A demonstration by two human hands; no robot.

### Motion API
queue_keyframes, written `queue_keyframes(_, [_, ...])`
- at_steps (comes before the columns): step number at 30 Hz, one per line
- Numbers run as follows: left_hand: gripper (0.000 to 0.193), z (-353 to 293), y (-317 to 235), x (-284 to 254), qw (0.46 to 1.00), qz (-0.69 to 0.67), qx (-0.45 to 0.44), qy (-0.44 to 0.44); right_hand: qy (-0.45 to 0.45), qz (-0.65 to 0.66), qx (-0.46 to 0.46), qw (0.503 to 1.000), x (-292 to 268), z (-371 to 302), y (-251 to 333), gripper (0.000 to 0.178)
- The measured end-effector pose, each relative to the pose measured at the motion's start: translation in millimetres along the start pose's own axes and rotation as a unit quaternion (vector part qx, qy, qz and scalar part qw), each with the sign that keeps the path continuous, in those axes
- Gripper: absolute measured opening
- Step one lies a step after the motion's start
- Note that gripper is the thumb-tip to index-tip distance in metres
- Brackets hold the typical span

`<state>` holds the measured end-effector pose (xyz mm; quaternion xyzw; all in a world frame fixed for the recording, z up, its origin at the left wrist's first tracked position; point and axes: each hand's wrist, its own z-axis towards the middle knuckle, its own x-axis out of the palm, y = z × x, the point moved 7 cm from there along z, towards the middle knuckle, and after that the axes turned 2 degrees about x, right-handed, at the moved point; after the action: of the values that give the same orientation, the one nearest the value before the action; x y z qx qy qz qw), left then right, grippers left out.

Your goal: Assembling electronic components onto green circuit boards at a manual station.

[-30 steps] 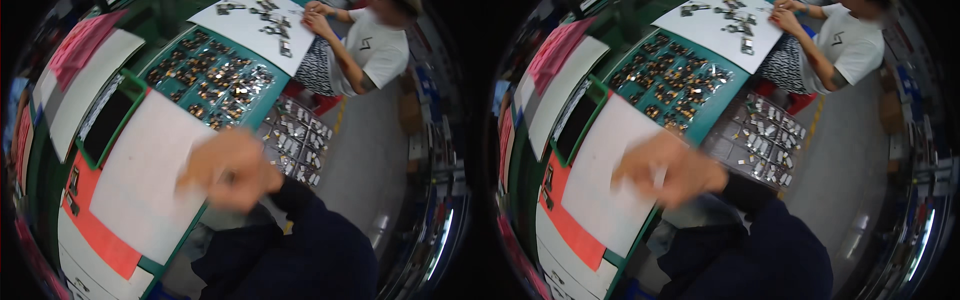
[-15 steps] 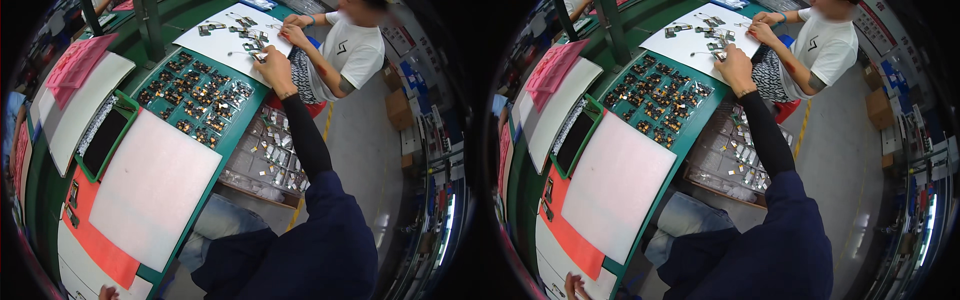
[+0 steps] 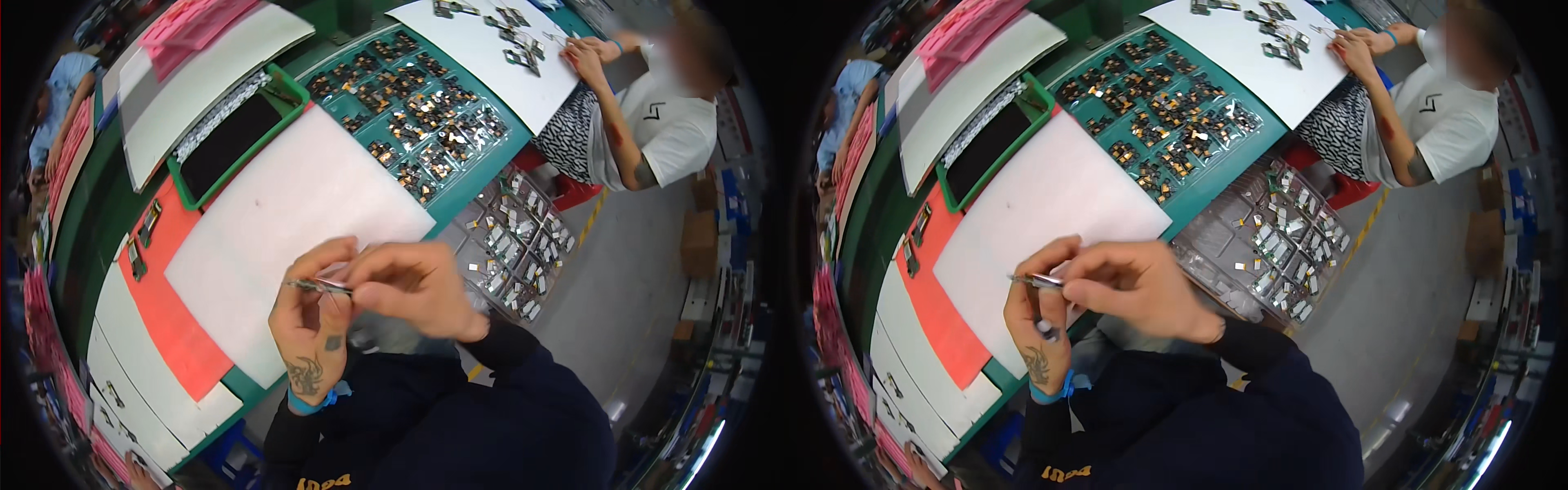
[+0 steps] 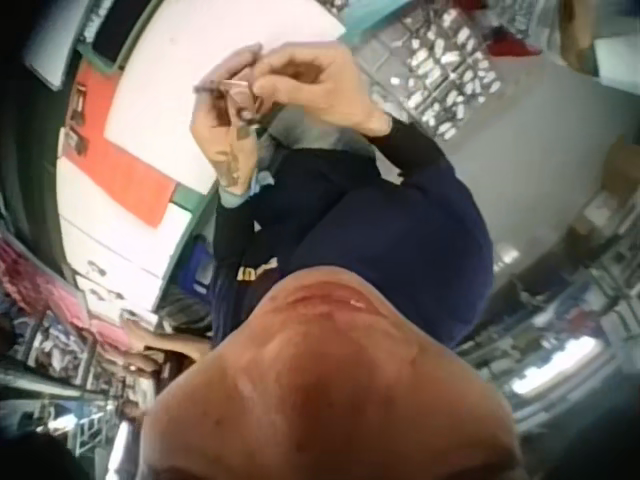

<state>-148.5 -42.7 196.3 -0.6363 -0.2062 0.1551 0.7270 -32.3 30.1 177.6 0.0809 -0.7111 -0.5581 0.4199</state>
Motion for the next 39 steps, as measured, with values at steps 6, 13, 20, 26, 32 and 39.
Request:
queue_keyframes(6, [0.029, 13, 4, -54, 0.992, -0.07, -0.068, -0.083, -0.079, -0.3, -0.082, 0.947, -11, 39, 29, 0.013])
queue_keyframes(13, [0.027, 27, 17, -91, 0.985, -0.129, -0.105, -0.045, -0.088, -0.606, -0.12, 0.781, -57, 144, 81, 0.021])
queue_keyframes(20, [0.023, 28, 16, -101, 0.994, 0.0, -0.107, -0.039, -0.084, -0.775, -0.011, 0.627, -32, 174, 65, 0.021])
queue_keyframes(26, [0.021, 29, 15, -99, 0.992, -0.001, -0.122, -0.034, -0.061, -0.83, -0.132, 0.539, -22, 182, 65, 0.017])
queue_keyframes(32, [0.022, 30, 13, -103, 0.994, -0.006, -0.112, -0.014, -0.043, -0.823, -0.179, 0.537, -17, 178, 57, 0.016])
queue_keyframes(39, [0.026, 27, 17, -99, 0.993, -0.027, -0.108, -0.026, -0.029, -0.825, -0.213, 0.522, -20, 177, 51, 0.014])
